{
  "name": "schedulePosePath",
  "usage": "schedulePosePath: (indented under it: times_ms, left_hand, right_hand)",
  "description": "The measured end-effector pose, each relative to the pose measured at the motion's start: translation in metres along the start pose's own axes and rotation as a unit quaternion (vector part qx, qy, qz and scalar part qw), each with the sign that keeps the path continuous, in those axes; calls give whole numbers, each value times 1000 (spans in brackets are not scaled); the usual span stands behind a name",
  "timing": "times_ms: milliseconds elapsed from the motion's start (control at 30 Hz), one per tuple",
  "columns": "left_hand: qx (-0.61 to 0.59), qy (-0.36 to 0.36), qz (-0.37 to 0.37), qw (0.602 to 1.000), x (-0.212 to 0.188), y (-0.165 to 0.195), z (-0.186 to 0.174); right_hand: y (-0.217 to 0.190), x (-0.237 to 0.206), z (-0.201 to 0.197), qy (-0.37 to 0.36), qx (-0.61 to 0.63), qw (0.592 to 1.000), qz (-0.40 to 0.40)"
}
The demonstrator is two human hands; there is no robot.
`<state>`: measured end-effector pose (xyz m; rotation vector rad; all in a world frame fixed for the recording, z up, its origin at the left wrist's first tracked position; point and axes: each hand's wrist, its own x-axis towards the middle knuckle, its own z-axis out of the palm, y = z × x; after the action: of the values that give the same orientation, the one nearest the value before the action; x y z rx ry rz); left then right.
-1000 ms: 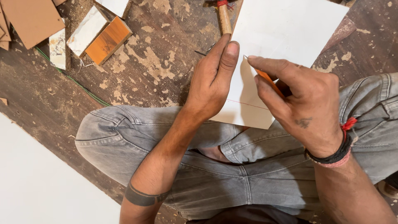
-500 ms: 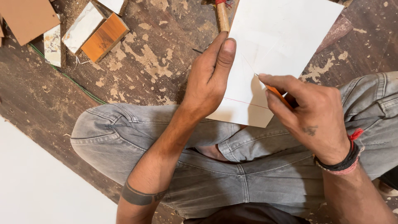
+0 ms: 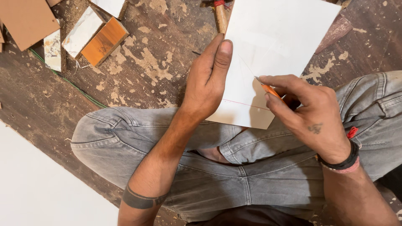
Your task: The person sits cross-legged on the workshop floor, holds nails against small wooden boards and hammers them in using a claw hammer. They then pick up a white board, hold it on their lap and mark lines on it with an orange pencil before reaching toward a nail box.
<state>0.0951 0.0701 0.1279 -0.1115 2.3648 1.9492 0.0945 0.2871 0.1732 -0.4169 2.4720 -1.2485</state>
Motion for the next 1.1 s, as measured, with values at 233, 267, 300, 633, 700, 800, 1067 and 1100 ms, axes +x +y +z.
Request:
schedulePosePath:
  times_ms: [233,267,300,633,700,800,1067,1100]
  left_hand:
    - [-1,-6,0,1000,-1,1,-1]
    - [-6,-7,1,1000,-1,1,-2]
    - [-12,-8,1,1000,-1,2,-1]
    - [-4,-7,-1,1000,-2,4,-2]
    - [0,-1,1,1000,-2,4,-2]
    - [-12,-3,16,1000,-3,4,-2]
    - [-8,2,21,1000,-3,2,-1]
    - [-10,2,29,1000,-3,2,-1]
  right_hand:
    - [-5,-4,3,5,57,998,-1]
    - [-7,-3,4,4,73,997,-2]
    - [-9,-2,5,3,88,996,-3]
    - [-33,10,21,45,235,969,68]
    - [-35,12,23,49,241,967,65]
    - [-39,15,25,57,237,968,62]
    - [-46,15,28,69,217,972,63]
    - [-46,14,29,73,210,973,67]
